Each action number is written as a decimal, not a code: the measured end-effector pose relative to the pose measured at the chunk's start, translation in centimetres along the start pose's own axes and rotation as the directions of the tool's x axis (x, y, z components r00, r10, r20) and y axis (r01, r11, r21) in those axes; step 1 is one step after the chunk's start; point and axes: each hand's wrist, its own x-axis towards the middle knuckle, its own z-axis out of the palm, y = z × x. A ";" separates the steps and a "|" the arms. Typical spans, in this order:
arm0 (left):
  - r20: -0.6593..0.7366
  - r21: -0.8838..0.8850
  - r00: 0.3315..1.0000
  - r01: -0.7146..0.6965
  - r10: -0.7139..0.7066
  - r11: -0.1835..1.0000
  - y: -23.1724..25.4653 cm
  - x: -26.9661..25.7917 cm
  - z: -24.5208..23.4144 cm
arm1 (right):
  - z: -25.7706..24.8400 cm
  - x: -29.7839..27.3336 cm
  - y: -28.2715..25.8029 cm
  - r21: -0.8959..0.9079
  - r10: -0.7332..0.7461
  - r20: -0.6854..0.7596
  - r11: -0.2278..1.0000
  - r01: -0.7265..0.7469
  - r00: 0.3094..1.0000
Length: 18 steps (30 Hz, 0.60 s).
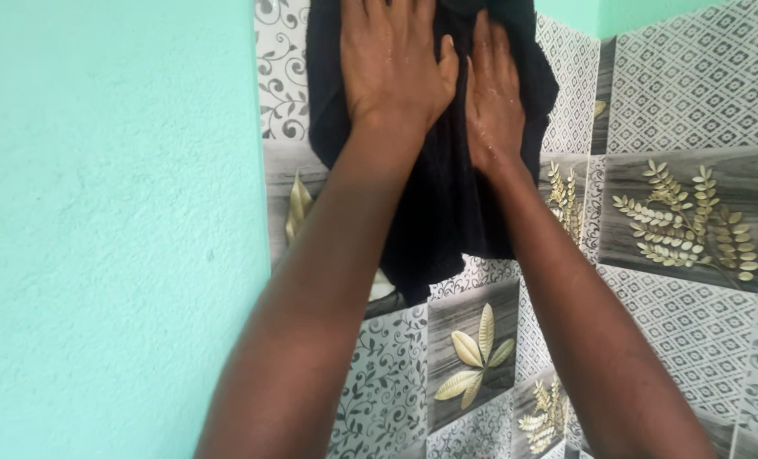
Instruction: The person washes a dark cloth by hand in a bathroom sink. They apply liquid soap, scrub the cloth with a brush, rinse it under running water, and then wring it out against the tiled wall.
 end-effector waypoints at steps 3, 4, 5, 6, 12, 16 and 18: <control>0.001 0.015 1.000 -0.015 0.015 1.000 1.6 0.6 0.8 | 0.4 0.2 2.1 0.023 0.034 0.016 0.999 -0.034 0.999; 0.002 0.037 1.000 -0.018 0.018 0.999 2.2 0.8 1.0 | 0.4 0.3 2.8 0.035 0.040 0.022 0.999 -0.040 0.999; 0.003 0.058 1.000 -0.020 0.020 0.998 2.9 1.1 1.2 | 0.5 0.5 3.5 0.026 0.061 0.029 0.998 -0.062 0.998; 0.004 0.080 1.000 -0.022 0.022 0.997 3.5 1.3 1.4 | 0.5 0.8 4.2 0.017 0.083 0.035 0.996 -0.084 0.996; 0.130 0.099 0.986 -0.116 0.102 0.988 7.6 2.2 2.6 | -0.7 1.6 8.7 -0.039 0.212 0.091 0.977 -0.210 0.973; 0.151 0.080 0.975 -0.179 0.165 0.981 10.9 2.2 3.8 | -1.4 0.9 15.5 -0.120 0.293 0.140 0.953 -0.278 0.946; 0.199 0.093 0.957 -0.233 0.211 0.968 12.8 1.6 4.6 | -1.7 -1.4 21.3 -0.334 -0.059 0.124 0.937 0.098 0.990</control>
